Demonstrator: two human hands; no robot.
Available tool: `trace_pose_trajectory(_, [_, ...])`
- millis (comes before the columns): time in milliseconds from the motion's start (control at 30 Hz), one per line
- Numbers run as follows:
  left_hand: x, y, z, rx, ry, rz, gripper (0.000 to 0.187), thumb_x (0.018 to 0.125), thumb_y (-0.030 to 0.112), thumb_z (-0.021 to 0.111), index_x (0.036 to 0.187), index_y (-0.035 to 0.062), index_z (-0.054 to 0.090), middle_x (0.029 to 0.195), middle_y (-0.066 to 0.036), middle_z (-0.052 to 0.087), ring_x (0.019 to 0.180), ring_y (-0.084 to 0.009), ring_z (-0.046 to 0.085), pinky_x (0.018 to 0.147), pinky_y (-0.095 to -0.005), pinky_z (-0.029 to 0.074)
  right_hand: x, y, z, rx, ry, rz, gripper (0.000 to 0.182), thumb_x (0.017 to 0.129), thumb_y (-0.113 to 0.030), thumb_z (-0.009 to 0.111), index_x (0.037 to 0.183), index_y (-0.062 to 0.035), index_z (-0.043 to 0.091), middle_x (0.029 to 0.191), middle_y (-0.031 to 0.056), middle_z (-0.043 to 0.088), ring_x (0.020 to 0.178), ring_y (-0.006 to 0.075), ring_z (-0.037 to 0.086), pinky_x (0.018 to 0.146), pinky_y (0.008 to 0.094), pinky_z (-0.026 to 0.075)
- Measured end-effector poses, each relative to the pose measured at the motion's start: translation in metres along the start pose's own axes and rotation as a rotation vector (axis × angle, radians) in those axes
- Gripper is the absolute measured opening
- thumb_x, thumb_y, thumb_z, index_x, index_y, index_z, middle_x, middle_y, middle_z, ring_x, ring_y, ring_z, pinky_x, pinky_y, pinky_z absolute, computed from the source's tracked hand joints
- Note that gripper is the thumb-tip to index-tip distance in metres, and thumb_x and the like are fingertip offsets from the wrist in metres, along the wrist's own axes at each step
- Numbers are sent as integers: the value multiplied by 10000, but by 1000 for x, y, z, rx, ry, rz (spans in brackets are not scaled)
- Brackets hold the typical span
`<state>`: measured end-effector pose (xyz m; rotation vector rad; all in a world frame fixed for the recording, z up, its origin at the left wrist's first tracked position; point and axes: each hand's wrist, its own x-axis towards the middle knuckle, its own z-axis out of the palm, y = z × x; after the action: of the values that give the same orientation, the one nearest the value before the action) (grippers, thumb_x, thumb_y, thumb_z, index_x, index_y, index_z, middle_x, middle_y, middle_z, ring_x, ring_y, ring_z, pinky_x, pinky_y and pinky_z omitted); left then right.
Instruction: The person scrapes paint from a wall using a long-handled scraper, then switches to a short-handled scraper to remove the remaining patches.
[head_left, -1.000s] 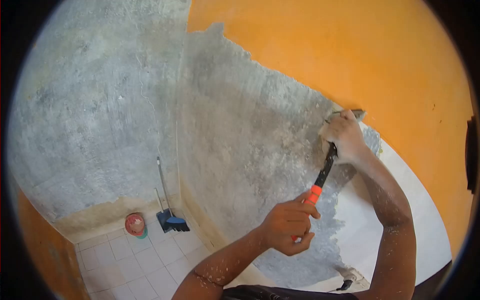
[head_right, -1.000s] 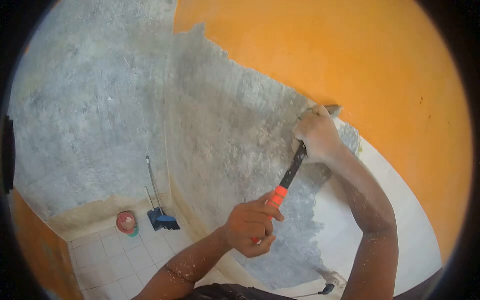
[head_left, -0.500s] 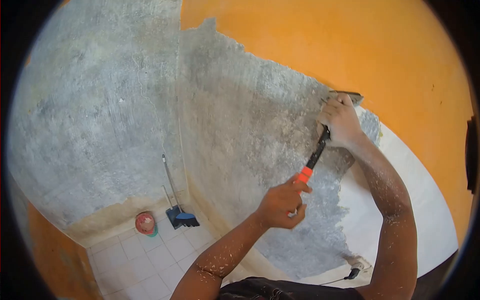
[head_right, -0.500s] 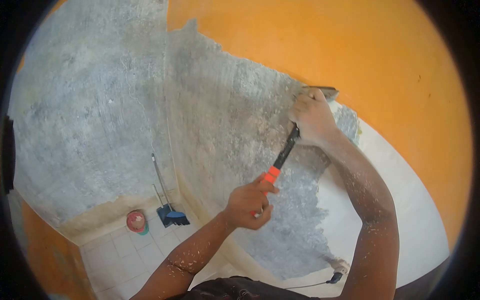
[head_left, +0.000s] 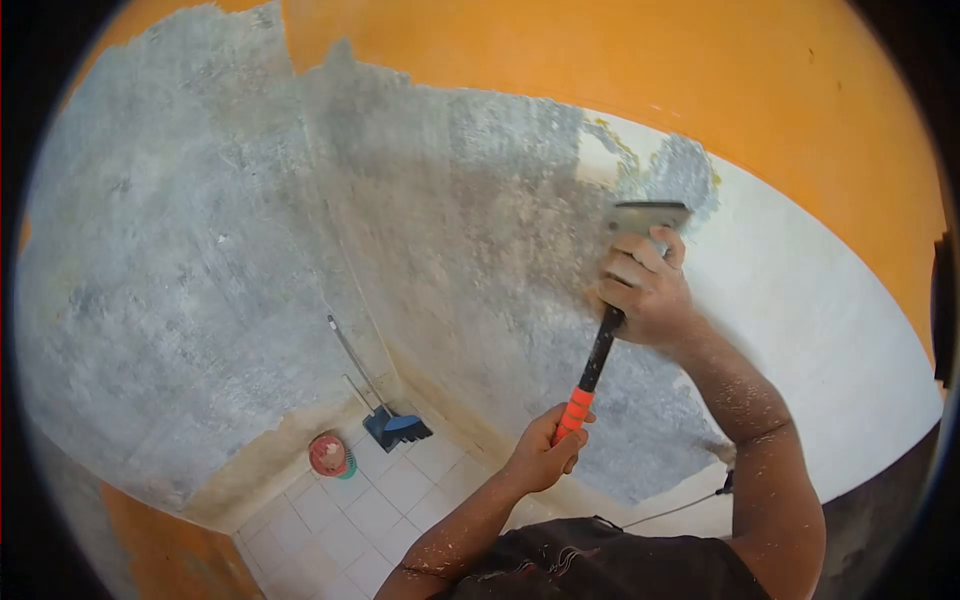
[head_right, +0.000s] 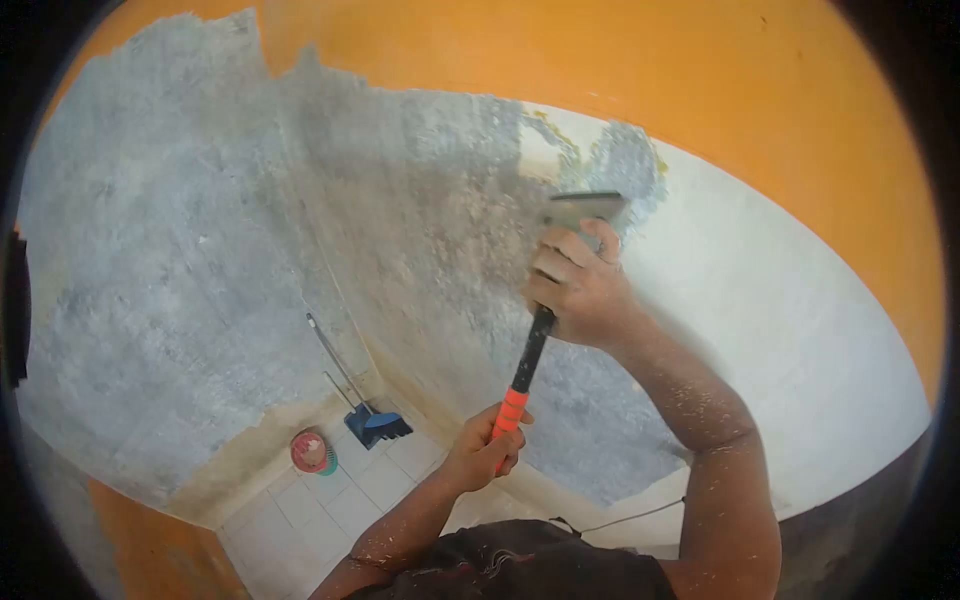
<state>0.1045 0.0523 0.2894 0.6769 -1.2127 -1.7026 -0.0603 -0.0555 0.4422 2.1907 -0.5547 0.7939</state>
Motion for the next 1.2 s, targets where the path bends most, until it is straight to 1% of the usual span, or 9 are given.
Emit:
trace_pose_trajectory(167, [6,-4,21,-45,-41,86,67,911,78,517,966,52,490,650,23,459,446,-52,419,414,-215,353,-41,-26,-5,-28,434,373,451,625,10,645,1041,-157,594,1098,82,524,1055,254,464,963,445,272])
trace_pose_trajectory(233, [8,-1,25,-65,-68,117,49,912,82,520,926,60,479,632,23,455,437,-52,417,406,-215,349,-61,-33,7,928,668,645,563,679,-29,594,1222,-86,457,1137,117,504,1068,231,453,944,388,322])
trace_pose_trajectory(267, [9,-2,25,-74,-80,107,59,911,87,528,908,64,474,619,23,453,430,-52,418,400,-213,346,-73,-26,7,1275,495,647,639,727,-122,551,1315,-43,315,1148,112,504,1063,222,454,932,347,352])
trace_pose_trajectory(367, [15,-4,31,-31,-61,72,86,908,93,541,877,71,464,596,24,450,416,-53,417,388,-210,340,-64,-35,10,1728,373,774,586,848,-327,536,1309,-25,336,1155,121,515,1028,214,508,901,364,398])
trace_pose_trajectory(567, [19,-17,21,96,-71,10,120,892,94,567,973,55,488,613,17,473,426,-57,430,391,-202,346,-39,-17,30,2162,491,976,466,884,-330,524,1238,-43,422,986,97,607,852,214,601,734,369,500])
trace_pose_trajectory(733, [14,-15,12,36,-17,196,570,816,153,661,1301,30,389,783,-43,544,558,-72,497,496,-206,409,-11,-10,38,2373,715,1071,176,921,-253,508,996,-95,485,663,-43,388,500,86,358,452,234,291])
trace_pose_trajectory(900, [15,-6,15,198,53,502,906,720,225,728,1421,-6,205,983,-114,563,622,-87,493,634,-214,434,-3,-2,56,2481,685,1022,153,940,-300,498,911,-151,478,667,-60,388,497,69,349,435,221,292])
trace_pose_trajectory(1033, [21,-16,9,316,110,551,842,760,192,706,1416,-13,220,941,-99,583,642,-78,501,647,-217,434,-3,1,62,2481,687,1038,218,951,-342,489,853,-151,451,657,-50,389,487,74,353,426,225,285])
trace_pose_trajectory(1200, [34,-17,10,423,564,366,493,853,60,630,1307,-36,462,676,-8,562,540,-51,472,522,-186,401,4,1,65,2306,689,1073,321,954,-362,488,751,-127,405,619,-32,373,459,78,343,413,233,275])
